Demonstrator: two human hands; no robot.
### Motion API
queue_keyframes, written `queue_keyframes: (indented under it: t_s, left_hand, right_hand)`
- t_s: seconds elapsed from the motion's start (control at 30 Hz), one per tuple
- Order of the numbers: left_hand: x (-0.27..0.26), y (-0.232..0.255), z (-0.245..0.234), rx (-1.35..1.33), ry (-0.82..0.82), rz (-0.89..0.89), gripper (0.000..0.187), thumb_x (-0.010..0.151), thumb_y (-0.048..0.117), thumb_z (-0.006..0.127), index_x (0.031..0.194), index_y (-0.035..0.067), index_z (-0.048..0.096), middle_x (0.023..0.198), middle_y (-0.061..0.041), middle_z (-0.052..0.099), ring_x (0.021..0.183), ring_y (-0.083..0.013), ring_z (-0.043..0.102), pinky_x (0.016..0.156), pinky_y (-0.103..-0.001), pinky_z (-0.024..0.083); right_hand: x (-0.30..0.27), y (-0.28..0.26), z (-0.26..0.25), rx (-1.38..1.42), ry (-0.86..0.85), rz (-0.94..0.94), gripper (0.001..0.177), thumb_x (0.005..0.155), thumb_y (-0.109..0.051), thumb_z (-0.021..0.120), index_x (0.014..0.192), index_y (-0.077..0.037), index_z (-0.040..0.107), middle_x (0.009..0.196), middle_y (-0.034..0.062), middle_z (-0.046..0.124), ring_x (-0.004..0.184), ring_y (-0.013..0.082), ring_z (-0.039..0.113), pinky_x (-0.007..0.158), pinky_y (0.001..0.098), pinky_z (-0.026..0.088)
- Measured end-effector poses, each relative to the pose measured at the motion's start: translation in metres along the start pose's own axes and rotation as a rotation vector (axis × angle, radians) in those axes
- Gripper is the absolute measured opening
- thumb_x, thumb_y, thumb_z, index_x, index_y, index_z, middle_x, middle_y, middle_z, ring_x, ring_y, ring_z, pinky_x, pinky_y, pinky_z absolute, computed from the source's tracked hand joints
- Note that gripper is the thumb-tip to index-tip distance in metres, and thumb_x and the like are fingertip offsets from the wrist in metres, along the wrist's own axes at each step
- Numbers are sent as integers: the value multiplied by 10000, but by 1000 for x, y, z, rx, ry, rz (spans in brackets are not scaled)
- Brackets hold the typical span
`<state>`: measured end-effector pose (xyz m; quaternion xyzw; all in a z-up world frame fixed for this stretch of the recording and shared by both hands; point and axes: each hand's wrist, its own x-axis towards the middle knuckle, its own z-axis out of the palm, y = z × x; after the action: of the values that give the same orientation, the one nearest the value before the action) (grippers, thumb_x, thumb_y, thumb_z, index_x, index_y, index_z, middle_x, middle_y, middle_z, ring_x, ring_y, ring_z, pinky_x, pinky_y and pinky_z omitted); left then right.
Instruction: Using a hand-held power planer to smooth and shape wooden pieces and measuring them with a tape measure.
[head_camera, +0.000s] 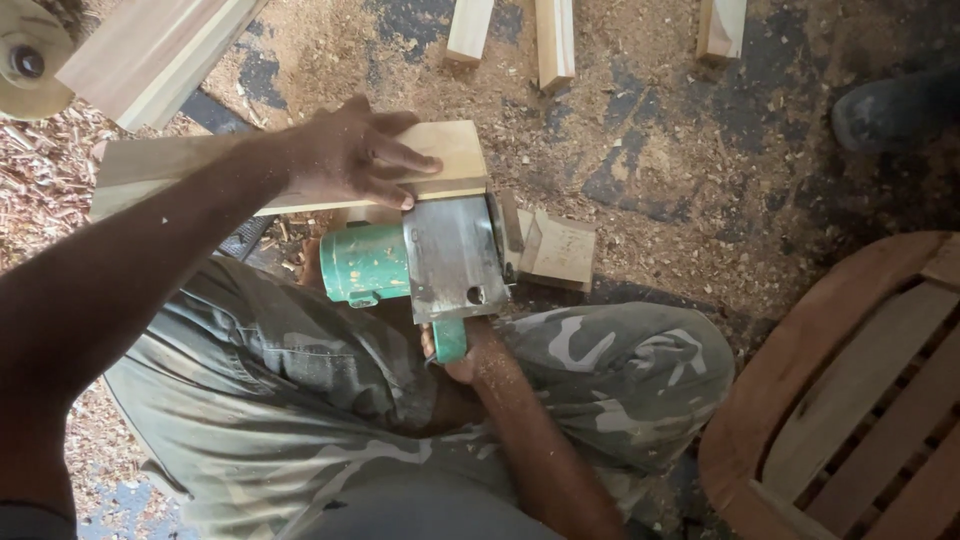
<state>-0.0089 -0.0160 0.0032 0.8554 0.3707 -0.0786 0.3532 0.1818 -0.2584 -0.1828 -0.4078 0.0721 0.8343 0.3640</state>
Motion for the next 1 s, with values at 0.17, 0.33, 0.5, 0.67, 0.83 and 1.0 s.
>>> queue_keyframes:
  t_s: [0.17,0.33,0.5,0.67,0.83,1.0]
  left_hand:
    - [-1,3,0,3,-29,-8,571,849,561,711,1392,406,627,1707,-9,261,1302,-374,407,1136,-592,314]
    - [-3,6,1,-51,-80,-29,611,814,575,704,1395,410,612,1719,-17,216,1265,-368,423,1121,-538,375]
    - [-8,25,-5,-38,-81,-84,581,808,564,719,1368,432,633,1716,-10,238,1330,-347,385,1129,-534,347]
    - [-11,17,5,-33,-54,19,587,833,538,741,1391,386,640,1713,-58,243,1257,-351,420,1118,-543,348]
    - [-12,21,9,-74,-26,41,613,780,569,708,1364,390,661,1722,-60,239,1173,-330,450,1061,-481,433]
    - [-14,25,8,-54,-57,56,581,816,576,724,1355,365,670,1709,-84,239,1209,-353,417,1090,-579,343]
  right_hand:
    - [-5,-2,5,-22,38,9,348,1036,-341,512,1019,-6,603,754,111,626,543,232,613,473,352,532]
    - [1,4,-11,-433,-36,-74,245,1038,-213,520,1056,10,620,815,111,630,635,211,627,536,334,543]
    - [-10,1,-2,-482,-101,-208,184,1013,-139,515,1076,13,597,856,125,627,659,220,634,536,339,549]
    - [5,7,-14,-325,-106,-159,251,1032,-209,501,1089,15,596,861,134,635,664,233,649,558,345,567]
    - [13,10,-22,71,29,57,359,1028,-331,499,1064,10,604,815,135,640,619,246,652,529,353,568]
    - [31,18,-44,-10,-268,-112,409,1038,-379,510,1078,18,604,844,136,660,615,269,674,537,375,582]
